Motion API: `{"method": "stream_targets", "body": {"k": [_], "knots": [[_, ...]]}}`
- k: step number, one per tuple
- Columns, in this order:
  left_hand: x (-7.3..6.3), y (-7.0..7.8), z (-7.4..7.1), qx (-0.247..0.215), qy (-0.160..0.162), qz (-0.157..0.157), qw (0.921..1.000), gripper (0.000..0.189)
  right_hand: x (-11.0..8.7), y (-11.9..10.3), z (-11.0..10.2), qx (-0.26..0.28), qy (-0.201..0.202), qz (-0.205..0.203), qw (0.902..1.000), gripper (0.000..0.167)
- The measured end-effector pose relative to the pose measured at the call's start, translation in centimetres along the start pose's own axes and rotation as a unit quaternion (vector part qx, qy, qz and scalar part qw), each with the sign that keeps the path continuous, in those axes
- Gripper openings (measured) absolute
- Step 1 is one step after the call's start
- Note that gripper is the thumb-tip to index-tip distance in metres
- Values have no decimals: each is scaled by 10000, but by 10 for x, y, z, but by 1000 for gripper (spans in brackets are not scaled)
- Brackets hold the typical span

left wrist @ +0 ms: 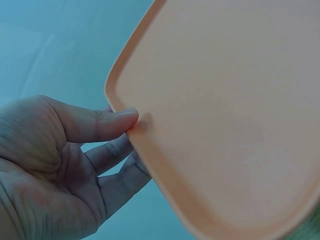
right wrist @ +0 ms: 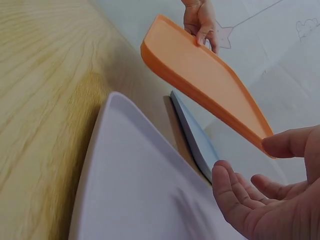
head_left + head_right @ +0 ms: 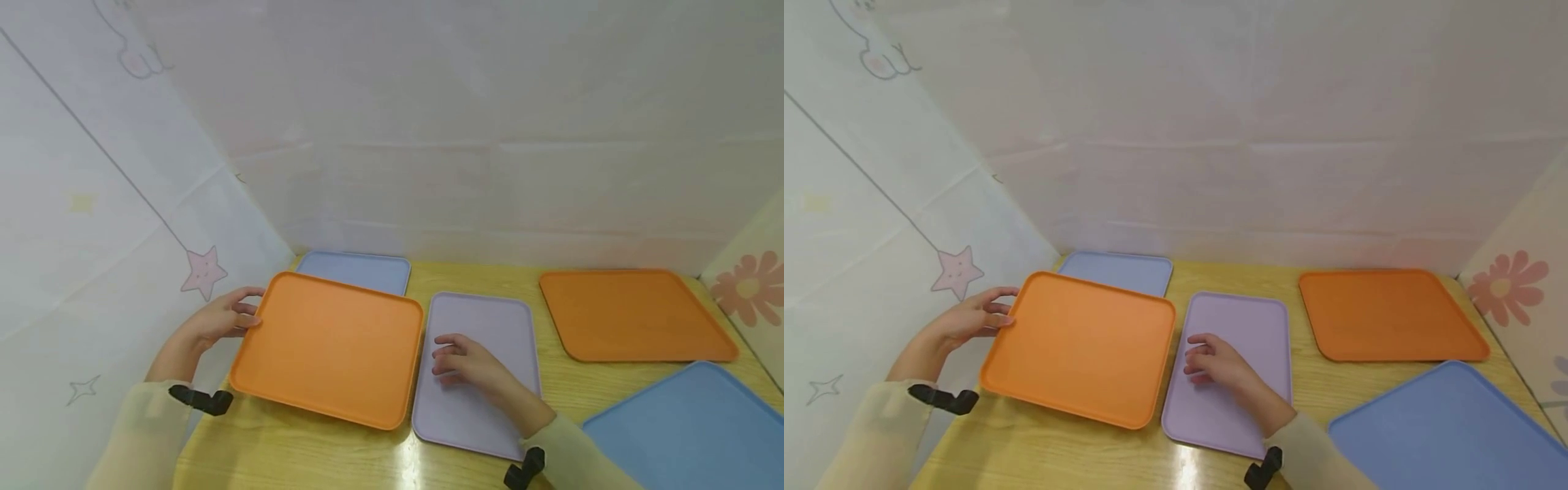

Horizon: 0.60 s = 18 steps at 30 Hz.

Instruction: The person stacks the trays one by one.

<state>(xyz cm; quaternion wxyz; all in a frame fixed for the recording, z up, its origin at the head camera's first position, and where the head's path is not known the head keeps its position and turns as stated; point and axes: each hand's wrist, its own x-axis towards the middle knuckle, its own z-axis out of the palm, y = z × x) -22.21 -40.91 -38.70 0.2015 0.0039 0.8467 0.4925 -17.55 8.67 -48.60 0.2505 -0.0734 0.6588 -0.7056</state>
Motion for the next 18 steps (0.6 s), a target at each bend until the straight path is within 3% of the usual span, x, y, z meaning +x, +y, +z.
{"method": "stream_targets", "body": {"k": [5,18], "knots": [[0,-6,-1,-51,38,-46,10000,72,9,0,12,205,-24,65,9998,56],[2,-21,1,-319,-9,-132,9994,71,32,9,47,842,363,126,9957,56]]}}
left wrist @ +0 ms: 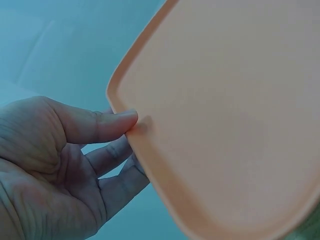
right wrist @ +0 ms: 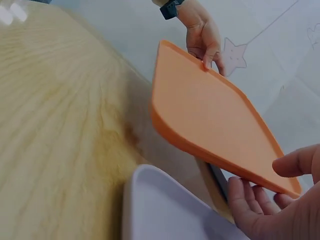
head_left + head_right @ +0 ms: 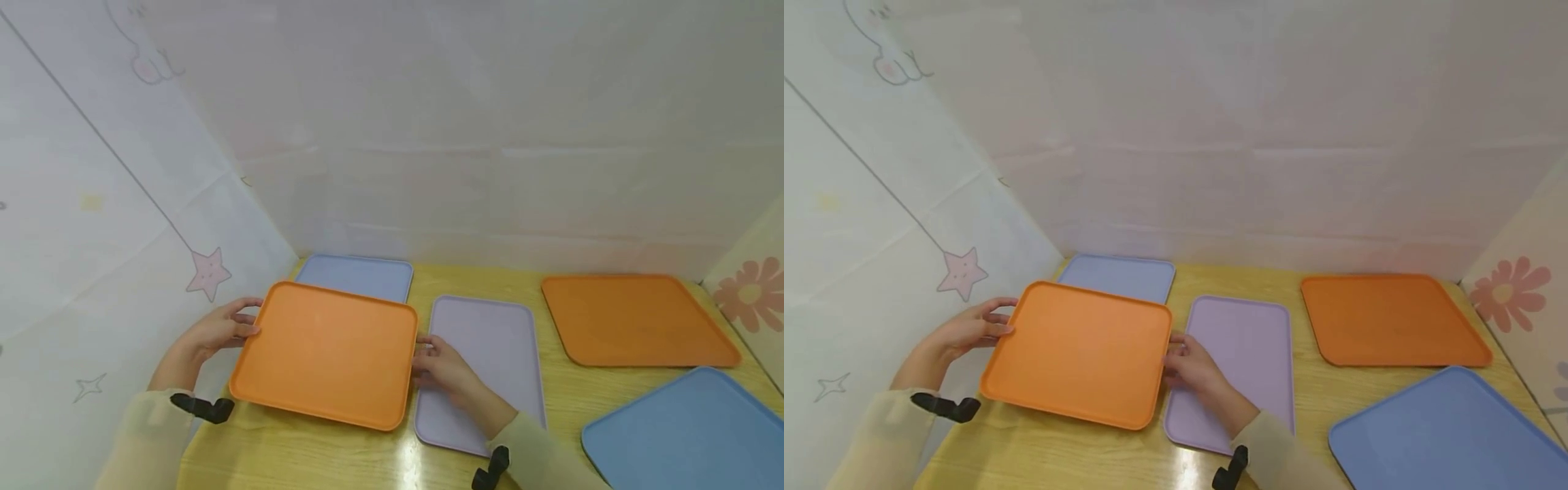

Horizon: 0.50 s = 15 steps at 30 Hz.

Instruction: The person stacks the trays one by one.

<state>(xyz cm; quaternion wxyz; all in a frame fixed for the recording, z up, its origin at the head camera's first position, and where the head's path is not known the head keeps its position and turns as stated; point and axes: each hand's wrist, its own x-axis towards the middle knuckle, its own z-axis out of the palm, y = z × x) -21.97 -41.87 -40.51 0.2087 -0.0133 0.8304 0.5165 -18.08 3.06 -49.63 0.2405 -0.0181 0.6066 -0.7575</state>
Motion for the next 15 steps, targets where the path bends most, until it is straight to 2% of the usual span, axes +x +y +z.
{"method": "stream_targets", "body": {"k": [7,15], "knots": [[-4,-2,6,-118,-24,-37,9999,71,-4,0,10,99,350,-118,9993,72],[-3,8,24,-135,-15,70,9999,73,-7,-12,-9,-172,447,-15,9989,77]]}}
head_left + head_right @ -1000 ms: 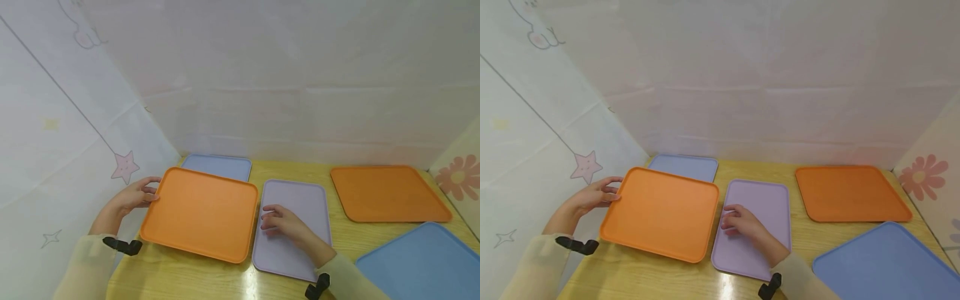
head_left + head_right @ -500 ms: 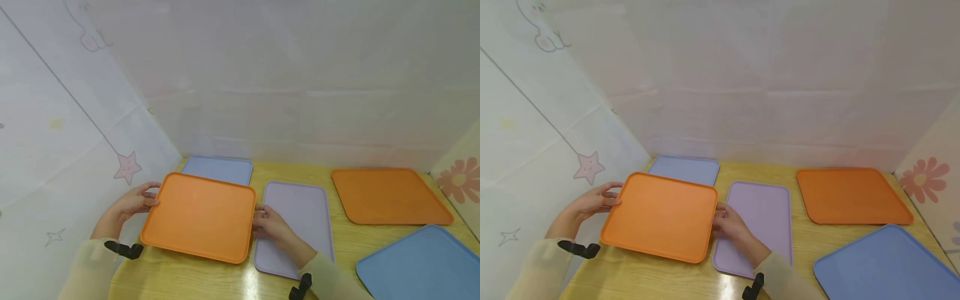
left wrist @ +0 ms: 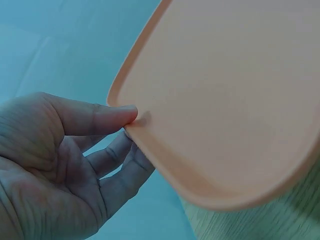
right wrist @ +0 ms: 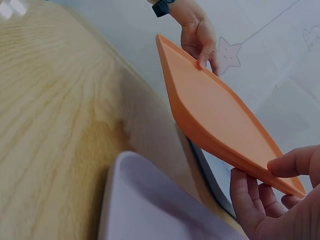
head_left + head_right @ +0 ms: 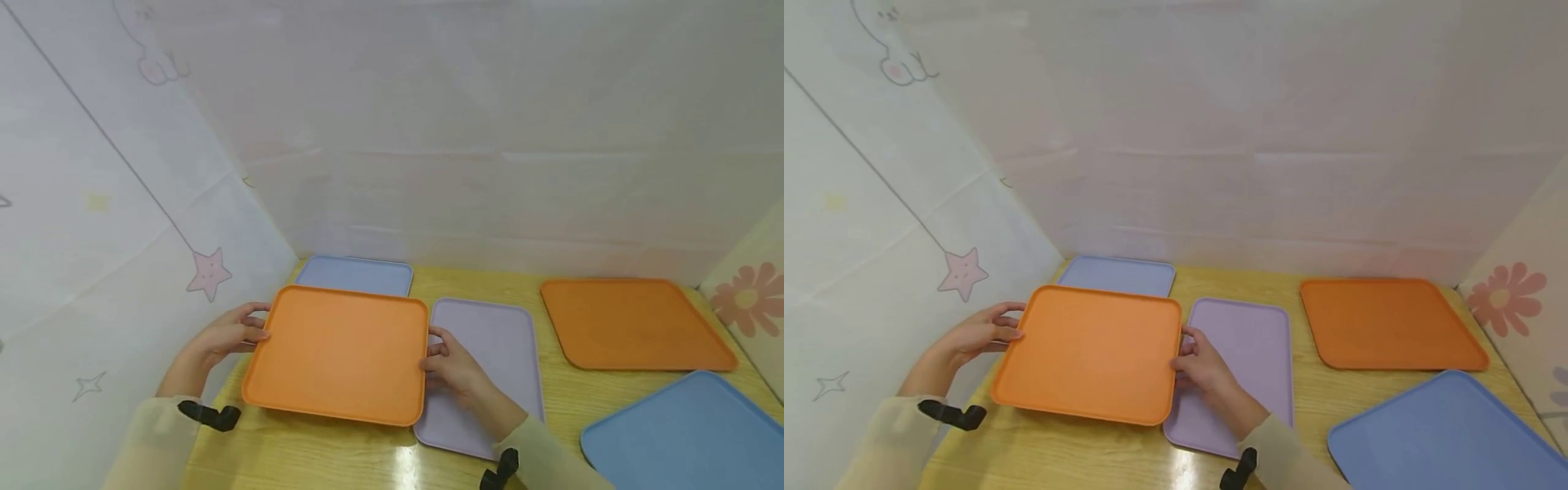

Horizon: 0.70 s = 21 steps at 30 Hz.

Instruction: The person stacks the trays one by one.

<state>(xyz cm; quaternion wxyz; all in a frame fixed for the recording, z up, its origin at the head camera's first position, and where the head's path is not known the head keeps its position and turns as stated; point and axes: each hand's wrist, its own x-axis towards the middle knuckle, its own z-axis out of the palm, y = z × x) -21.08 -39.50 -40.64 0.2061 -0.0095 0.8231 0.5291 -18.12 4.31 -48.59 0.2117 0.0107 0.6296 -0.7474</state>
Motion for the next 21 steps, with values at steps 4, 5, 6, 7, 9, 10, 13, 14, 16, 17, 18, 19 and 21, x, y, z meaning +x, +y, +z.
{"method": "stream_targets", "body": {"k": [4,5,6,7,9,10,13,14,16,17,18,19,21], "knots": [[9,8,16,-78,-34,179,9998,74,-2,-6,-19,-98,150,96,9998,81],[11,10,20,-111,-39,211,9997,74,-3,-8,-24,-118,191,107,9997,81],[13,12,24,-128,-68,245,9996,75,-4,-9,-30,-156,240,116,9995,81],[16,15,28,-165,-89,272,9995,75,-5,-10,-35,-196,292,122,9993,81],[20,19,36,-226,-147,341,9991,76,-8,-14,-46,-279,383,132,9988,80],[22,22,40,-243,-186,365,9989,76,-11,-16,-51,-335,429,127,9984,80],[28,28,53,-279,-327,434,9981,77,-17,-21,-66,-520,529,117,9972,79],[30,30,58,-274,-378,464,9978,78,-20,-23,-71,-563,557,112,9968,79],[32,34,68,-290,-450,499,9973,80,-23,-25,-81,-655,603,110,9960,78],[32,36,73,-308,-476,517,9971,80,-25,-26,-86,-713,619,113,9955,77],[33,37,78,-304,-499,542,9968,81,-26,-27,-92,-742,623,112,9952,77],[34,39,83,-325,-508,553,9966,81,-27,-28,-97,-770,646,108,9949,77],[35,42,93,-364,-524,567,9964,81,-30,-29,-106,-830,709,107,9940,76]]}}
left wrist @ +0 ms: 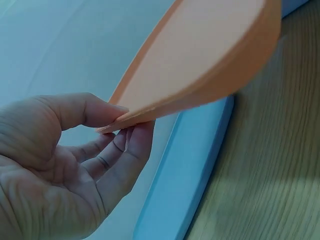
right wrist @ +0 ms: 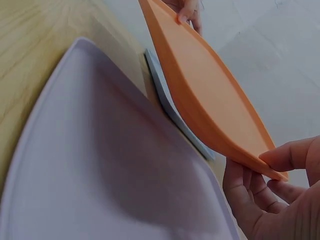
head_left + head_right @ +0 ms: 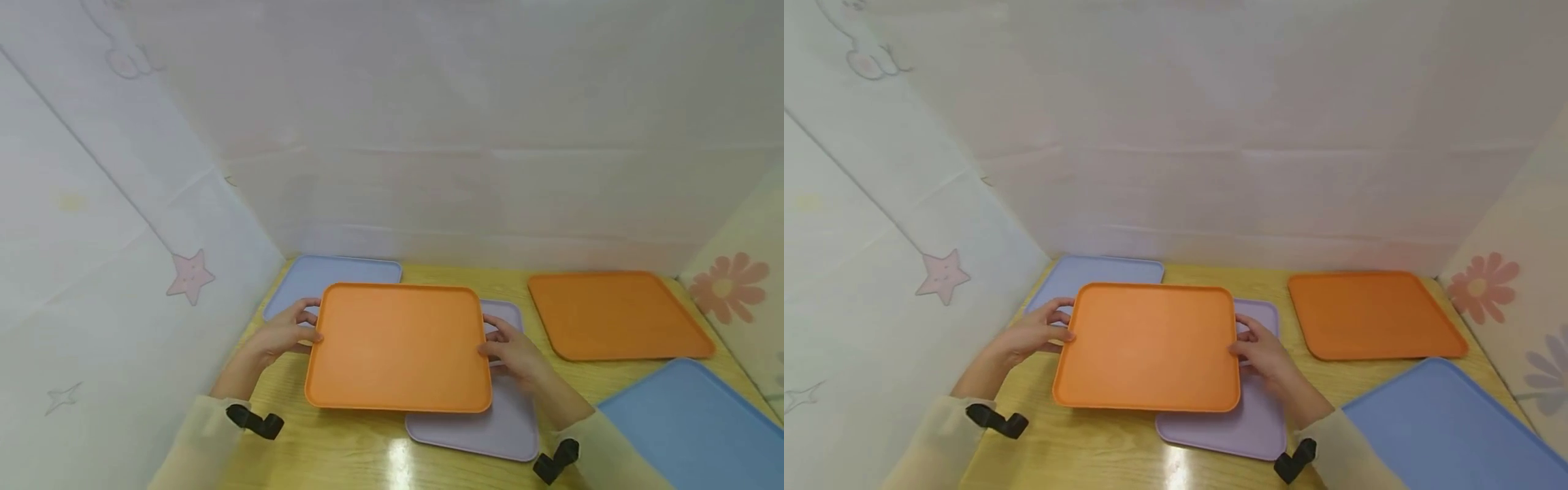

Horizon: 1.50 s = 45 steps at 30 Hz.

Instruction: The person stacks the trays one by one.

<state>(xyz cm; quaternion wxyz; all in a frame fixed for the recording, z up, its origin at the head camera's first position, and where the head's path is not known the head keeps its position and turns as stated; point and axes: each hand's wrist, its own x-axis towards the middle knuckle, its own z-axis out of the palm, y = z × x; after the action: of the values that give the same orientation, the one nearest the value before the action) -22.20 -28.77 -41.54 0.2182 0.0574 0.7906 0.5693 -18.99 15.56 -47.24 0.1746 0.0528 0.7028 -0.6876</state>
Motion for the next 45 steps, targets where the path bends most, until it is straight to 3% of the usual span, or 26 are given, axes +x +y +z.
{"method": "stream_targets", "body": {"k": [5,13,23,27,32,36,40,45], "knots": [[10,2,21,-61,-49,28,10000,82,-3,2,-22,-180,97,15,9998,77],[32,2,49,-200,-121,-19,9997,83,-12,2,-56,-333,-90,19,9994,80],[48,1,67,-211,-14,-142,9997,69,-19,-5,-79,-521,-513,81,9973,79],[52,4,69,245,-338,-173,9990,54,-17,-10,-85,-718,-744,135,9946,78],[63,11,67,919,-857,-262,9917,38,-10,-19,-94,-999,-1085,133,9890,78],[73,22,71,1387,-1255,-429,9814,35,-5,-29,-101,-1172,-1353,93,9838,77],[86,38,80,1791,-1705,-561,9673,32,-1,-38,-103,-1457,-1355,85,9800,76],[102,56,97,1943,-2092,-625,9563,33,2,-42,-100,-1599,-1361,155,9776,72]]}}
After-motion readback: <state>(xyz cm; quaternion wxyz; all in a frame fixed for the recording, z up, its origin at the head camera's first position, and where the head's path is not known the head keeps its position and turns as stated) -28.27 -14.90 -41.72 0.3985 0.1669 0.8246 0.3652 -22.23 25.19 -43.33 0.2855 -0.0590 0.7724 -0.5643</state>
